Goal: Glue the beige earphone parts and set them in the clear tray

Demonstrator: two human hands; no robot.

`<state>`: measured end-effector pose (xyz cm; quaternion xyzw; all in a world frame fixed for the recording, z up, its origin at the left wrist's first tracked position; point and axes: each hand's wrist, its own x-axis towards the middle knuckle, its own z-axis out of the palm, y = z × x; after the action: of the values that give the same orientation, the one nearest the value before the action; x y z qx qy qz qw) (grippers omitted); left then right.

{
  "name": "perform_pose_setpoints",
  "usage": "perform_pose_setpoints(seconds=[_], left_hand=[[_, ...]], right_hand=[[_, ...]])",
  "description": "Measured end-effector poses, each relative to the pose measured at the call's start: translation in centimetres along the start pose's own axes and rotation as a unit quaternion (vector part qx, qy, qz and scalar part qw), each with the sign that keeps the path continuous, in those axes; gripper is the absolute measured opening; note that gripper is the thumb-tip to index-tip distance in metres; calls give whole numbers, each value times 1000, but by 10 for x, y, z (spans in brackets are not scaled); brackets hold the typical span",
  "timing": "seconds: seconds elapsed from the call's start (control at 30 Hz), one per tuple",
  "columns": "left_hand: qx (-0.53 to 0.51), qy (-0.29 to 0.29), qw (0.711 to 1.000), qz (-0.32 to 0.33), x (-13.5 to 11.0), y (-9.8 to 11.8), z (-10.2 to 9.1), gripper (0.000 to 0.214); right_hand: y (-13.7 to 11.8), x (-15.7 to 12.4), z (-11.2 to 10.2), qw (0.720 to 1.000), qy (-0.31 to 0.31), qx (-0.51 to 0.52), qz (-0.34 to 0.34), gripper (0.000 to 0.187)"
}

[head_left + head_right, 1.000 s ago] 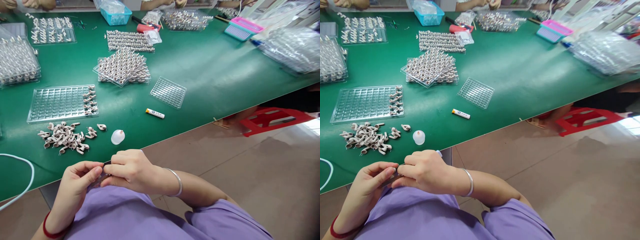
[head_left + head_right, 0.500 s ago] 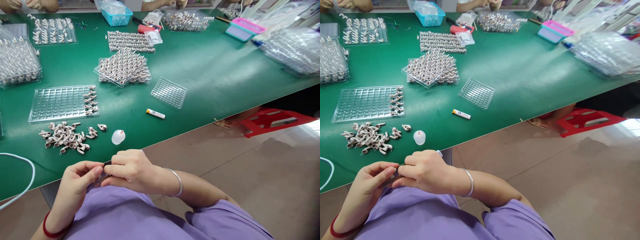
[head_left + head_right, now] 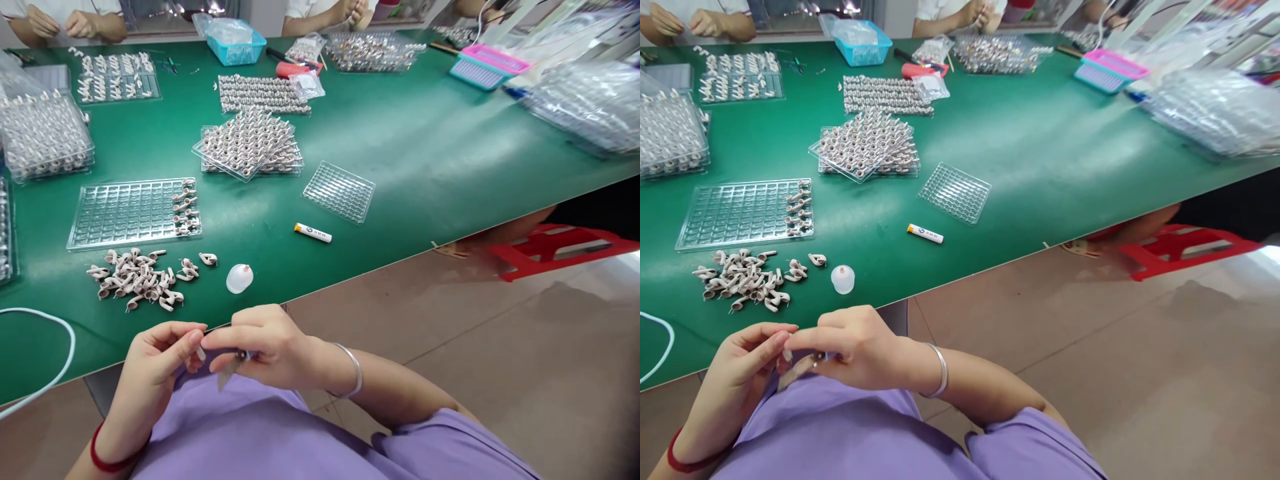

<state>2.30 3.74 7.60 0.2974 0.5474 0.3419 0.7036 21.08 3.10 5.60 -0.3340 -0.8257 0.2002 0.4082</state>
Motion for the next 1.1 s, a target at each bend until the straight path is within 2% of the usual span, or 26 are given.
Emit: perform_pose_setpoints(seconds=[0.07, 0.13, 0.2, 0.33, 0.47, 0.57, 0.67, 0.77, 0.87, 1.1], left_hand=[[-11, 8, 1000, 10, 1, 2, 0, 27], [-19, 17, 999, 24, 1, 5, -1, 27], [-20, 22, 999, 33, 1, 7, -2, 27], [-23, 24, 999, 28, -1, 9, -3, 27], [-24, 20, 999, 37, -1, 9, -3, 28], [-26, 19, 999, 35, 0, 9, -4, 27], [-34, 17, 999, 26, 0, 10, -4, 27], [-39, 17, 999, 18, 0, 11, -4, 28], [-30, 7, 999, 8, 1, 9, -4, 26], [-23, 4, 1000, -17, 1, 5, -2, 27]], right_hand=[[-1, -2, 6, 999, -26, 3, -33, 22], [-1, -3, 11, 997, -39, 6, -61, 35], [-2, -2, 14, 998, -26, 8, -57, 43], [-4, 4, 13, 999, 8, 8, -43, 25], [-6, 6, 12, 998, 32, -5, -62, 39], [-7, 8, 8, 999, 37, -1, -23, 37], [-8, 11, 0, 1000, 10, -11, 6, 45], [-7, 14, -5, 999, -7, -38, 6, 36], [-5, 14, -5, 998, 15, -53, -2, 29], [-1, 14, 0, 997, 39, -63, -18, 36]])
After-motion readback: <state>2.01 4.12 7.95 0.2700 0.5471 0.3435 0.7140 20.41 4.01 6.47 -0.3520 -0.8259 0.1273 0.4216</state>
